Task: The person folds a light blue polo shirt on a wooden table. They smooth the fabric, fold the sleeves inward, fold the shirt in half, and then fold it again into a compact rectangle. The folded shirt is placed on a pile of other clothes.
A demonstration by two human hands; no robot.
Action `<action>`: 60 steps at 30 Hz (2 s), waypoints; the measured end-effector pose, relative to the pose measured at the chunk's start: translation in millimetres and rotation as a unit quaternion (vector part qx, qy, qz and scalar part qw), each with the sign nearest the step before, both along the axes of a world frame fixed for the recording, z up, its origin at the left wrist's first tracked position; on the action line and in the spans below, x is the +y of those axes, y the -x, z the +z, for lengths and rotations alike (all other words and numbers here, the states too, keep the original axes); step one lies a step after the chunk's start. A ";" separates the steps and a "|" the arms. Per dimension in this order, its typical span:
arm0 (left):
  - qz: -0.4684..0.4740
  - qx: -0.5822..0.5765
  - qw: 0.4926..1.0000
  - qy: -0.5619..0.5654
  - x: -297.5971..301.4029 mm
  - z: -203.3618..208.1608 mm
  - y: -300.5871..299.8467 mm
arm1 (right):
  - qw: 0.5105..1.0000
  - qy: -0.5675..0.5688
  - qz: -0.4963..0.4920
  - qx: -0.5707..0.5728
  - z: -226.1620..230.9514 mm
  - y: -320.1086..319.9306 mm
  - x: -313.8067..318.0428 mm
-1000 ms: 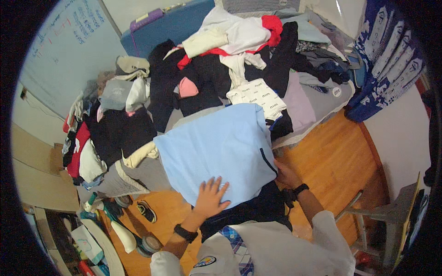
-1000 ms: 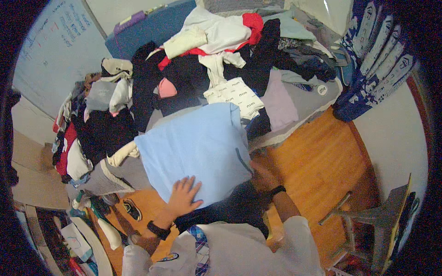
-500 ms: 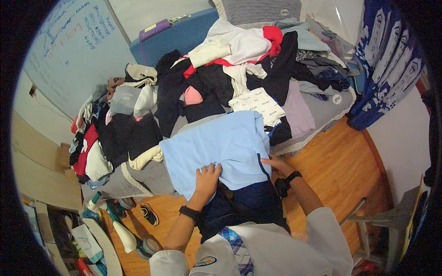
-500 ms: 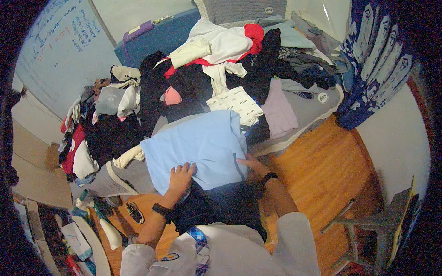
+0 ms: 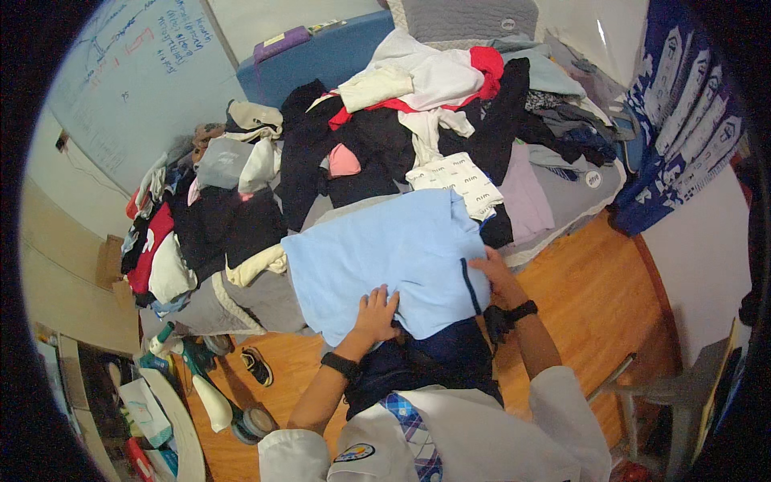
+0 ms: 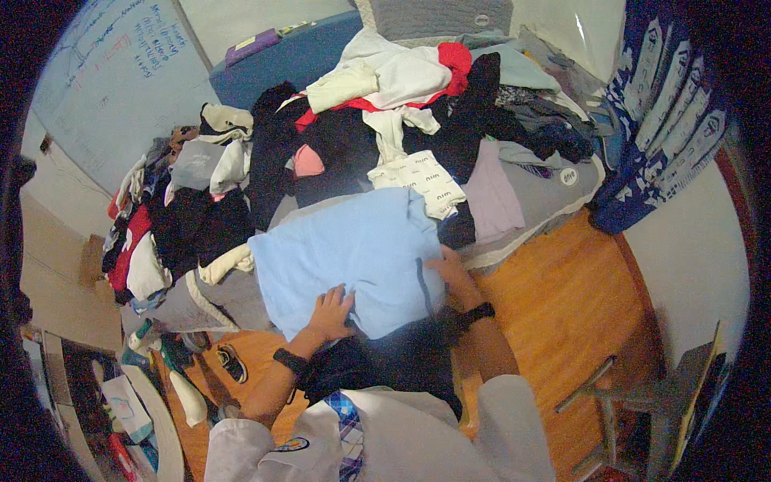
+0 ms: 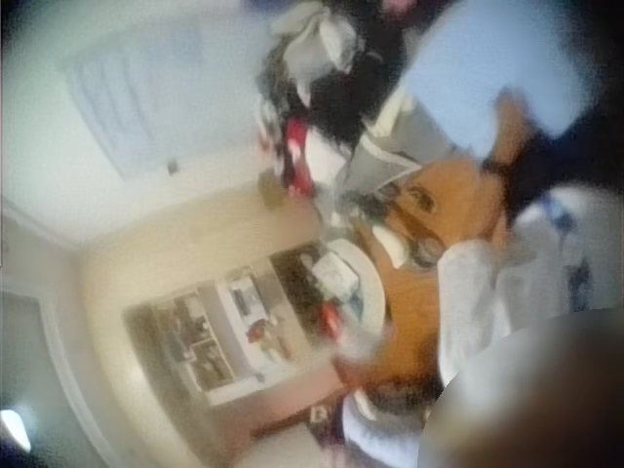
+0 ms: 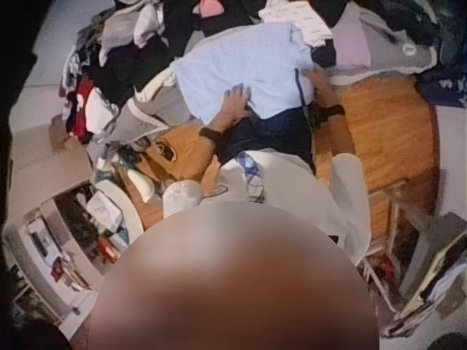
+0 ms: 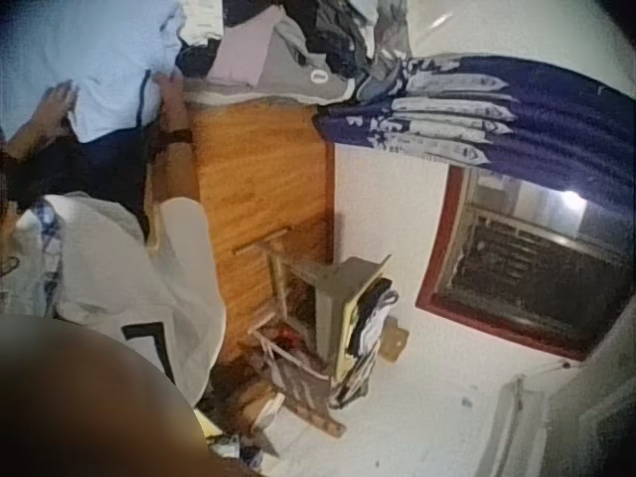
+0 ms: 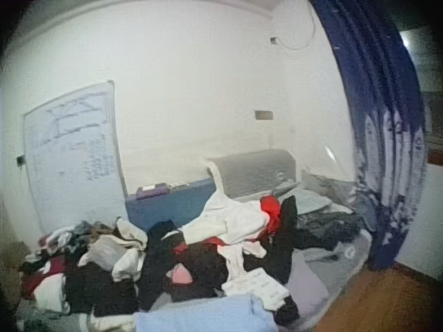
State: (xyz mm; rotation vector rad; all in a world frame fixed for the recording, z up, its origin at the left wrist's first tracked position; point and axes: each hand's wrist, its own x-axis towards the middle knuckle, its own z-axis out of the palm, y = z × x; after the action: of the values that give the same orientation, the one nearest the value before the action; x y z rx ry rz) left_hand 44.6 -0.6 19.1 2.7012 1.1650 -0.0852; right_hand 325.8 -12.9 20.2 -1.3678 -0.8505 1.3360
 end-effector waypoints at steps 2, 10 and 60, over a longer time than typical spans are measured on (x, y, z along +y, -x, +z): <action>-0.008 -0.045 0.996 0.071 2.5 9.8 0.7 | 0.999 -0.038 -0.001 -0.019 17.1 -4.3 4.0; 0.119 -0.466 0.740 0.471 22.3 36.6 -30.2 | 0.990 -0.140 -0.023 -0.004 142.4 18.3 12.4; 0.130 -0.062 0.990 0.007 13.4 31.3 93.4 | 0.835 -0.250 0.320 -0.371 18.3 149.0 -18.2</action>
State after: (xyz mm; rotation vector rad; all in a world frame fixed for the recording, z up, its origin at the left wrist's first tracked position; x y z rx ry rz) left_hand -48.8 12.8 50.4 2.4755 1.4571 0.1110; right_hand 176.8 -31.1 38.5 -1.1955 -2.1715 0.8798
